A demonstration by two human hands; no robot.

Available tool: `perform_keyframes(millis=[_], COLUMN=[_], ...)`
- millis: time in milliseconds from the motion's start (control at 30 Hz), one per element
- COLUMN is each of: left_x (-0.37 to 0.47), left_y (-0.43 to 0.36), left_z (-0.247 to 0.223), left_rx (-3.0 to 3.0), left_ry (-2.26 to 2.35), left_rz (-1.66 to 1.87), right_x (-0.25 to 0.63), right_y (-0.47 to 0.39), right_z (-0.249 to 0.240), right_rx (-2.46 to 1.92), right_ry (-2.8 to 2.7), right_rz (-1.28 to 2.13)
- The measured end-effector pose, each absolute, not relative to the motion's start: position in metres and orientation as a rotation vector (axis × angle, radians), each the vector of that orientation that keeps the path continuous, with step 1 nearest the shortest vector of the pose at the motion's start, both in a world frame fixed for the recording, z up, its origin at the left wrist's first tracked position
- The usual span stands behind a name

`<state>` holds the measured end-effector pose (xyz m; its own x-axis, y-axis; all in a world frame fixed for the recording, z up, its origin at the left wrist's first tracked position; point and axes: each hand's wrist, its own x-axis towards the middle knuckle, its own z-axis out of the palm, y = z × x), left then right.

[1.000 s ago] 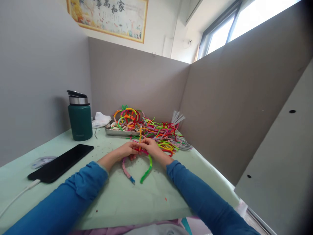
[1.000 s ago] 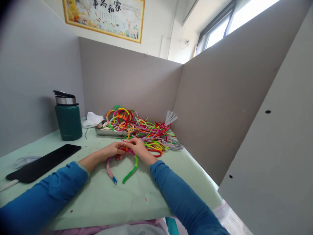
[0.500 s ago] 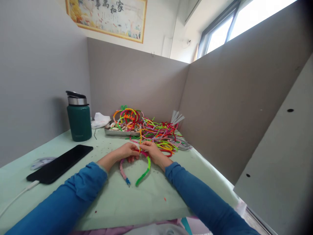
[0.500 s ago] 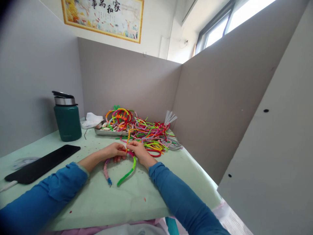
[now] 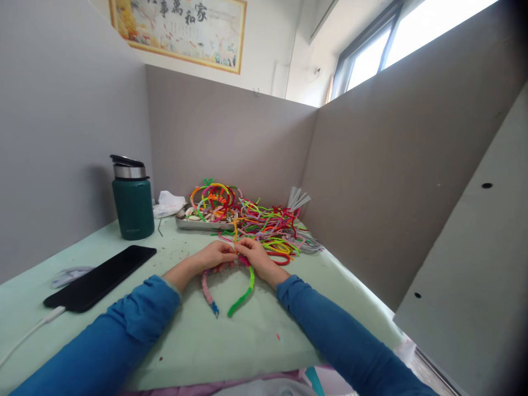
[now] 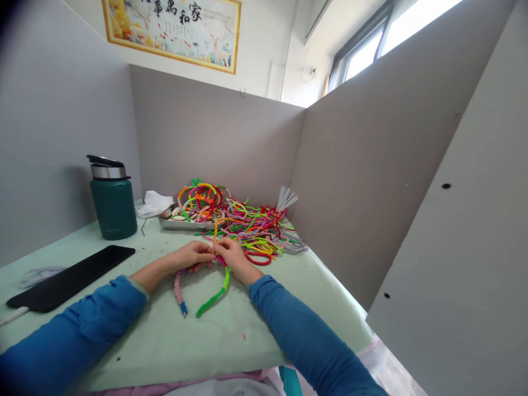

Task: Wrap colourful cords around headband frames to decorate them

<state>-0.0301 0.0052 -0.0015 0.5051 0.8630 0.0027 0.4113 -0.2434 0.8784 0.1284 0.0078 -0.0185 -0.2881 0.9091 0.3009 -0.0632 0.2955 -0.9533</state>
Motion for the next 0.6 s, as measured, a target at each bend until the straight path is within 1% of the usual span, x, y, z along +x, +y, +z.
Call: perform_keyframes(millis=[167,333,400,467,533,600], left_x=[-0.029,-0.027,-0.026,-0.025,-0.025,-0.025], left_y=[0.003,-0.007,-0.011,-0.013,-0.014,-0.016], left_z=[0.002,0.019,0.024,0.028,0.030,0.032], left_rx=[1.894,1.951,1.964,1.974,1.984,1.990], left_ry=[1.036,1.045,1.052,1.049,1.037,1.017], left_rz=[0.669,0.675,0.681,0.687,0.697,0.715], right_x=[0.133,0.138,0.142,0.147,0.152,0.157], right_y=[0.008,0.007,0.004,0.001,-0.002,-0.003], right_z=[-0.018,-0.009,-0.002,0.007,0.015,0.020], right_rx=[-0.788,-0.756,-0.753,-0.704,-0.630,-0.579], right_ry=[-1.636,-1.719,-1.702,-1.718,-1.814,-1.937], right_rz=[1.100,0.897,0.711,0.454,0.214,0.044])
